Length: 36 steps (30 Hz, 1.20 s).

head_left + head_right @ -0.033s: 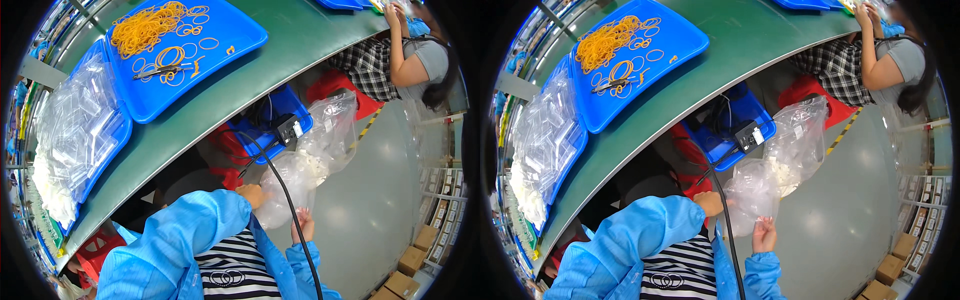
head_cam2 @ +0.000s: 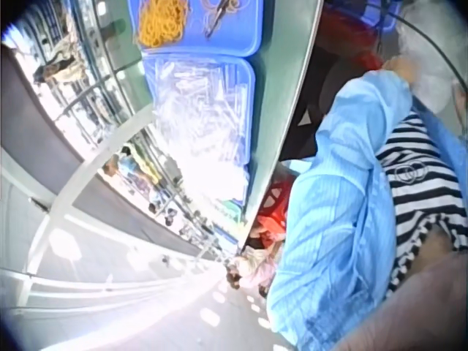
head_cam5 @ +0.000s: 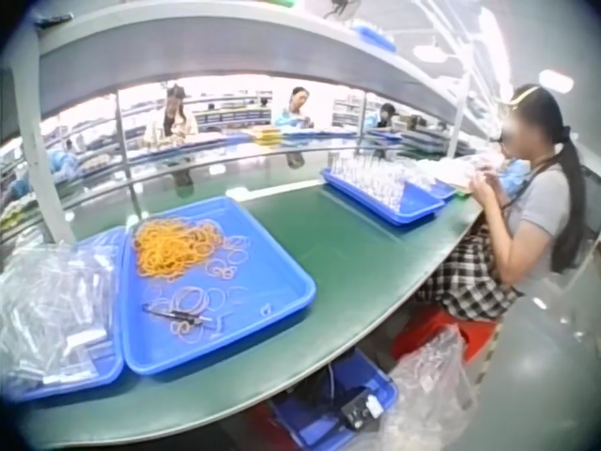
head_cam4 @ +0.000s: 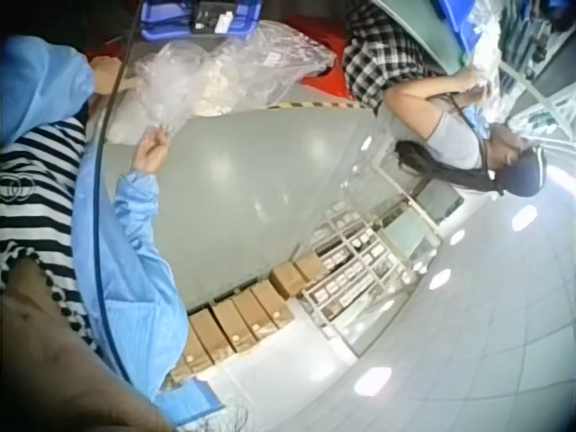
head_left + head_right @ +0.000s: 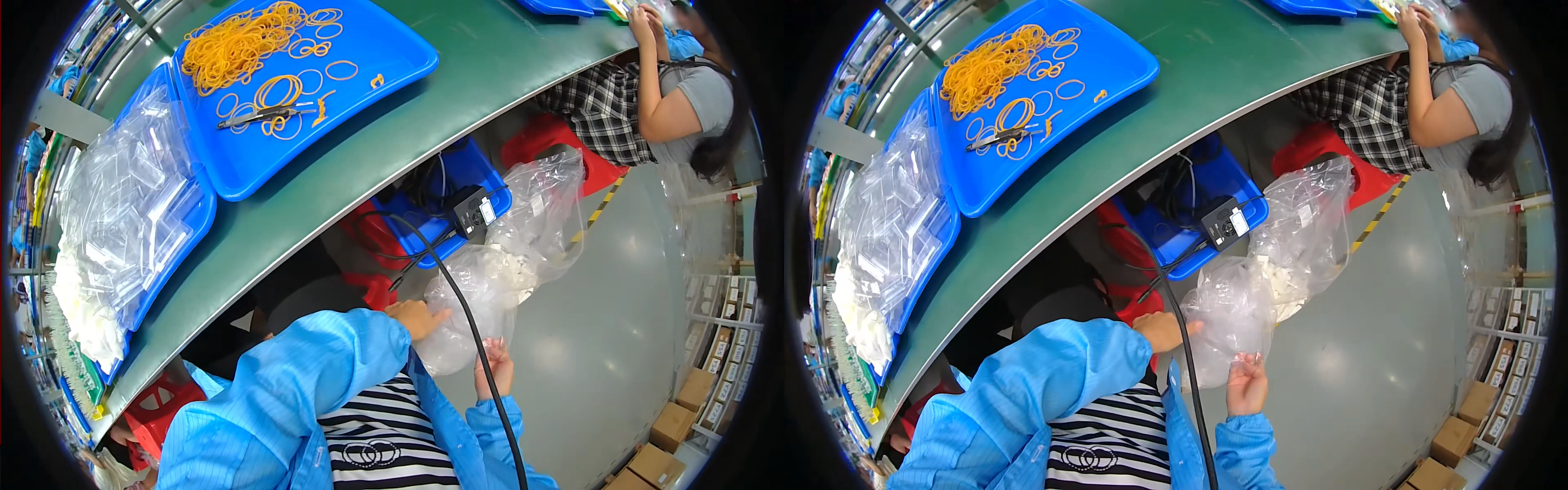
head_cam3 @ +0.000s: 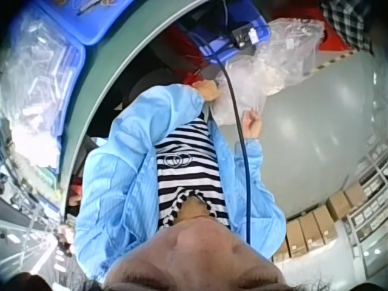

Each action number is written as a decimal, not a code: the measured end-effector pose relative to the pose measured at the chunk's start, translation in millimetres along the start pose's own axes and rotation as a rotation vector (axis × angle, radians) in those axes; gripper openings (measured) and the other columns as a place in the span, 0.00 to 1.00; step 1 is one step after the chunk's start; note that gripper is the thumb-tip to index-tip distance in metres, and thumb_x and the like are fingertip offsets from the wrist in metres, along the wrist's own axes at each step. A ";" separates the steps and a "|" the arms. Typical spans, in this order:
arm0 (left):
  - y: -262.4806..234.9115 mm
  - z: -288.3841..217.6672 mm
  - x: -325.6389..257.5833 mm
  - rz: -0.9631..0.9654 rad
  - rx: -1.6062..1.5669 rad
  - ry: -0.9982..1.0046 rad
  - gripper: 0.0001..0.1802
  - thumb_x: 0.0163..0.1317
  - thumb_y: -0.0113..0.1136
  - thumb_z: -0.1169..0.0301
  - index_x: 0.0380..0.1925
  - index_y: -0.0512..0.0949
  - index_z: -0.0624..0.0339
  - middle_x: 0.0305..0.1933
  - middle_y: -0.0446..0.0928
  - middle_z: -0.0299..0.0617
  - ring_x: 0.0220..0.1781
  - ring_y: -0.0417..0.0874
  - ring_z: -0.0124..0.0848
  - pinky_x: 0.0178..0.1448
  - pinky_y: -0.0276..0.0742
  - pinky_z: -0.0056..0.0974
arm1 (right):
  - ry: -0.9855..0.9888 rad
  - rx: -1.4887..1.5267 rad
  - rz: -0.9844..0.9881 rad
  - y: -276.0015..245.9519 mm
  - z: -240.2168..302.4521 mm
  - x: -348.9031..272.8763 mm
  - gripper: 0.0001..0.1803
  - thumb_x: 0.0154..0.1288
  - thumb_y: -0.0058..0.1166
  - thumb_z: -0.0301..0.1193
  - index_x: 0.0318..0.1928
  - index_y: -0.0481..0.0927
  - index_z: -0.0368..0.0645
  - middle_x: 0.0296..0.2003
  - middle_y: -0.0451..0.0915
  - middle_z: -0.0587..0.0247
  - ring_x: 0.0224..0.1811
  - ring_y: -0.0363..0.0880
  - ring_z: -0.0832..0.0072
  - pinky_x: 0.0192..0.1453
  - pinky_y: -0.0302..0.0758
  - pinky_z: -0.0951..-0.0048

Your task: The person assembles small white plastic components by inserting them into clear plastic tubes. They then secure the assembled units with a rubber band using a pair of scissors. The finished items are placed into a green tray on the assembly line.

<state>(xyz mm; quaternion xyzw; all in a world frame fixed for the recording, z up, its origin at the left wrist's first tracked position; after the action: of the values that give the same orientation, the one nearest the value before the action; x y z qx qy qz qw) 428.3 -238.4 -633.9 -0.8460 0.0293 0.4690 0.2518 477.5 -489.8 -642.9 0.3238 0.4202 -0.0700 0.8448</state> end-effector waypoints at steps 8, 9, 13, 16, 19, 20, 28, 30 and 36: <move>141.3 26.7 40.6 0.516 -0.755 0.304 0.18 0.65 0.57 0.58 0.39 0.82 0.64 0.30 0.83 0.50 0.25 0.86 0.42 0.26 0.84 0.42 | 0.287 -0.369 0.122 58.5 -40.8 -106.0 0.13 0.66 0.53 0.24 0.51 0.72 0.40 0.41 0.78 0.60 0.46 0.78 0.71 0.59 0.75 0.64; 128.7 15.3 28.4 0.566 -0.313 0.083 0.16 0.64 0.55 0.63 0.40 0.83 0.65 0.29 0.84 0.51 0.25 0.86 0.42 0.26 0.83 0.43 | 0.228 -0.702 0.099 50.1 -25.5 -102.4 0.18 0.67 0.56 0.28 0.55 0.71 0.39 0.45 0.78 0.57 0.48 0.78 0.67 0.60 0.74 0.63; 70.9 -24.4 -17.0 0.380 0.116 0.236 0.08 0.43 0.72 0.70 0.25 0.86 0.60 0.29 0.85 0.50 0.30 0.88 0.38 0.30 0.81 0.48 | -0.988 -1.845 0.236 125.5 79.5 -108.7 0.40 0.65 0.61 0.38 0.69 0.61 0.28 0.64 0.67 0.40 0.69 0.62 0.46 0.75 0.53 0.50; 45.8 -25.6 -17.4 0.220 0.082 0.301 0.09 0.44 0.71 0.69 0.26 0.86 0.60 0.29 0.85 0.49 0.30 0.88 0.37 0.31 0.81 0.47 | -1.024 -1.894 0.450 143.3 84.8 -65.1 0.42 0.59 0.62 0.28 0.71 0.59 0.29 0.69 0.62 0.39 0.73 0.59 0.51 0.78 0.51 0.57; 10.4 -22.1 -13.8 0.096 -0.110 0.358 0.09 0.46 0.71 0.69 0.28 0.86 0.61 0.30 0.85 0.48 0.31 0.87 0.36 0.32 0.81 0.46 | -1.022 -1.759 0.792 127.6 19.4 47.0 0.34 0.59 0.62 0.27 0.65 0.67 0.32 0.59 0.73 0.41 0.63 0.70 0.48 0.68 0.64 0.54; 6.2 -26.6 -7.1 0.077 -0.175 0.388 0.09 0.46 0.71 0.69 0.28 0.86 0.61 0.30 0.85 0.48 0.31 0.87 0.36 0.32 0.81 0.46 | -0.983 -1.788 0.779 149.1 -4.1 62.8 0.33 0.59 0.62 0.27 0.65 0.67 0.32 0.59 0.73 0.41 0.62 0.70 0.48 0.68 0.64 0.54; -18.4 -7.4 -2.4 0.002 -0.469 0.422 0.10 0.50 0.69 0.69 0.32 0.85 0.61 0.31 0.85 0.46 0.32 0.86 0.34 0.34 0.81 0.44 | -0.911 -1.850 0.842 247.2 -112.5 87.2 0.31 0.60 0.61 0.28 0.62 0.68 0.32 0.56 0.73 0.42 0.59 0.70 0.50 0.65 0.64 0.55; -20.3 -5.8 -0.6 -0.016 -0.521 0.422 0.10 0.51 0.69 0.69 0.33 0.85 0.61 0.32 0.85 0.45 0.32 0.85 0.33 0.34 0.81 0.43 | -0.906 -1.855 0.865 258.4 -122.4 91.1 0.30 0.60 0.61 0.28 0.61 0.68 0.32 0.56 0.73 0.42 0.59 0.70 0.50 0.64 0.64 0.56; -24.3 -9.8 -1.2 -0.031 -0.612 0.443 0.11 0.54 0.68 0.68 0.35 0.84 0.62 0.33 0.85 0.44 0.32 0.84 0.31 0.36 0.80 0.41 | -0.904 -1.839 0.904 277.9 -137.5 94.8 0.28 0.61 0.60 0.29 0.59 0.68 0.32 0.54 0.73 0.43 0.57 0.70 0.52 0.62 0.65 0.56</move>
<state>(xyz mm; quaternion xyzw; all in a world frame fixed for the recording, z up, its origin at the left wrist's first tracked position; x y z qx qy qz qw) 442.2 -221.9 -619.0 -0.9634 -0.0711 0.2579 -0.0180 555.0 -175.0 -638.9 -0.3561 -0.1896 0.4695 0.7854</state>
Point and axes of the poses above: each hand's wrist, its own x-axis towards the middle knuckle, its own y-axis out of the palm, z = x × y, the point moved 10 cm from there along x, towards the middle knuckle
